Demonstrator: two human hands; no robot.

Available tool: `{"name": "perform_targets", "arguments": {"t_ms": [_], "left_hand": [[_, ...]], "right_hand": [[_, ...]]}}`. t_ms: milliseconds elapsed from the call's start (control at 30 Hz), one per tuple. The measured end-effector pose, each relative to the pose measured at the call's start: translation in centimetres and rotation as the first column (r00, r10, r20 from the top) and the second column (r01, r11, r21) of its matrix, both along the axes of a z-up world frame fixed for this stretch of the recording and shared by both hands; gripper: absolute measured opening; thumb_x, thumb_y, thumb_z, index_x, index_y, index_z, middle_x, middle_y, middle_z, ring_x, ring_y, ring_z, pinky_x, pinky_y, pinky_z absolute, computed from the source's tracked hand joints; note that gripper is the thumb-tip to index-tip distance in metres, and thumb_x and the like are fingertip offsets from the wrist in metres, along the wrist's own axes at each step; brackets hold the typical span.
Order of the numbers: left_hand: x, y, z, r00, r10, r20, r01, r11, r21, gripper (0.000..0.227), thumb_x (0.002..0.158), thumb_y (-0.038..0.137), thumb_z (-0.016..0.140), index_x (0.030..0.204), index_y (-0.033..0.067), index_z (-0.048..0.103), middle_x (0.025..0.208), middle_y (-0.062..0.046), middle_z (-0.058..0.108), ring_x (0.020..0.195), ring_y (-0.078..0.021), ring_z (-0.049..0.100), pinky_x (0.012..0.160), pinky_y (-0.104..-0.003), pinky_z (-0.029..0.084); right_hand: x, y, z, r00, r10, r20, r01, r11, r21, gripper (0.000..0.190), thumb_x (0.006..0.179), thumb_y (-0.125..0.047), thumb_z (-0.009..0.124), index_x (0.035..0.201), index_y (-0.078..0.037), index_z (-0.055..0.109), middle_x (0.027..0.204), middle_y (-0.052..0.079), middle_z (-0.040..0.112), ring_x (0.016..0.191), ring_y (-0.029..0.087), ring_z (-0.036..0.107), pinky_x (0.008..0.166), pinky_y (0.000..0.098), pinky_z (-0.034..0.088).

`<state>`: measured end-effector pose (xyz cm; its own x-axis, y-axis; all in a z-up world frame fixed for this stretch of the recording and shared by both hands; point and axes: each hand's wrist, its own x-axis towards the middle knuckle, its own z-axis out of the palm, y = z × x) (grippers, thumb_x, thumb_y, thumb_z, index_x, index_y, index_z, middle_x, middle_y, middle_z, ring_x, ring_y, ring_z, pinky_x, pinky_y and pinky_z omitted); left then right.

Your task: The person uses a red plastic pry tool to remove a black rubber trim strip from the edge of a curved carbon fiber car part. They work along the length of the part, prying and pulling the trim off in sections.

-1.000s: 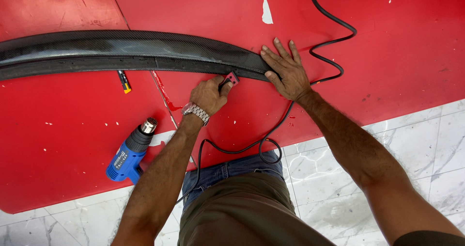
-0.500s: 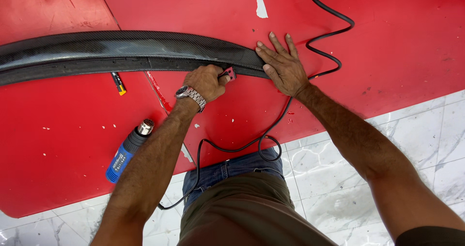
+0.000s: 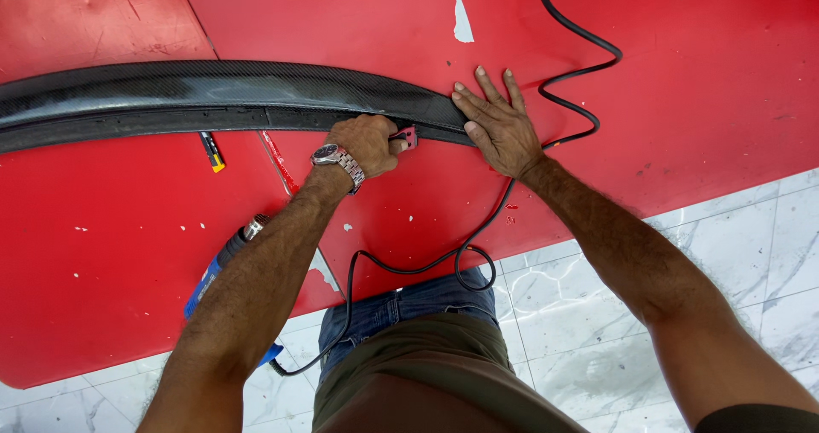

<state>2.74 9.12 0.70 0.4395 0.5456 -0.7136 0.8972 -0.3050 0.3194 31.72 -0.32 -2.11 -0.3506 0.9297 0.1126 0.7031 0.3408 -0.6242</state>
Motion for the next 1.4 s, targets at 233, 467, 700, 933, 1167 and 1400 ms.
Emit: {"name": "perform_targets", "arguments": {"t_ms": [233, 467, 700, 933, 1167, 1400], "left_hand": [[-0.6, -1.6, 1.6, 0.998, 0.058, 0.029, -0.058, 0.998, -0.007, 0.035, 0.095, 0.039, 0.06, 0.115, 0.0243, 0.086, 0.101, -0.016, 0.085, 0.109, -0.0437, 0.082, 0.094, -0.058, 0.064], [-0.2, -3.8, 1.3, 0.94, 0.336, 0.062, -0.334, 0.942, -0.041, 0.039, 0.101, 0.046, 0.062, 0.121, 0.0196, 0.083, 0.101, -0.019, 0.084, 0.111, -0.0452, 0.08, 0.095, -0.062, 0.062], [-0.5, -2.0, 4.0, 0.931, 0.363, 0.036, -0.356, 0.926, -0.127, 0.036, 0.106, 0.045, 0.058, 0.094, 0.0148, 0.072, 0.086, -0.018, 0.078, 0.092, -0.0487, 0.073, 0.081, -0.063, 0.056], [1.1, -1.8, 3.6, 0.973, 0.229, -0.018, -0.23, 0.968, -0.104, 0.032, 0.104, 0.039, 0.058, 0.098, 0.0111, 0.073, 0.102, -0.023, 0.08, 0.098, -0.053, 0.073, 0.083, -0.065, 0.057], [1.4, -0.3, 3.4, 0.995, 0.086, -0.059, -0.09, 0.993, -0.079, 0.031, 0.103, 0.039, 0.067, 0.1, 0.0093, 0.074, 0.099, -0.019, 0.082, 0.096, -0.0481, 0.077, 0.079, -0.061, 0.06], [1.0, -0.3, 0.3, 0.998, -0.015, -0.067, 0.017, 1.0, 0.022, 0.028, 0.089, 0.042, 0.066, 0.098, 0.0216, 0.084, 0.09, -0.014, 0.083, 0.102, -0.0414, 0.083, 0.087, -0.055, 0.065]], "right_hand": [[0.0, 0.0, 0.3, 1.0, 0.001, 0.001, -0.001, 1.0, -0.01, 0.051, 0.125, -0.031, 0.041, 0.172, -0.015, 0.052, 0.176, 0.007, 0.052, 0.168, 0.036, 0.031, 0.135, 0.0641, 0.004], [-0.2, 0.2, 0.0, 0.999, -0.013, -0.052, 0.013, 1.0, 0.005, 0.052, 0.126, -0.034, 0.041, 0.173, -0.016, 0.053, 0.176, 0.006, 0.051, 0.168, 0.036, 0.03, 0.135, 0.062, 0.003], [0.5, 0.4, 0.6, 0.999, 0.038, -0.027, -0.037, 0.999, 0.034, 0.049, 0.127, -0.025, 0.037, 0.171, -0.006, 0.048, 0.173, 0.015, 0.056, 0.17, 0.042, 0.031, 0.139, 0.0664, 0.006], [0.2, -0.1, 0.7, 0.999, 0.026, -0.041, -0.024, 0.999, 0.044, 0.049, 0.126, -0.024, 0.039, 0.168, -0.005, 0.053, 0.172, 0.015, 0.058, 0.169, 0.041, 0.033, 0.139, 0.0651, 0.007], [0.1, 0.2, 0.8, 0.999, 0.011, -0.05, -0.009, 0.999, 0.036, 0.048, 0.126, -0.024, 0.04, 0.167, -0.005, 0.055, 0.172, 0.012, 0.058, 0.169, 0.041, 0.033, 0.139, 0.0668, 0.007], [-0.3, 0.1, 0.5, 0.998, -0.025, -0.062, 0.027, 0.999, 0.02, 0.049, 0.125, -0.029, 0.043, 0.169, -0.013, 0.057, 0.173, 0.009, 0.055, 0.167, 0.037, 0.033, 0.134, 0.0662, 0.005]]}}
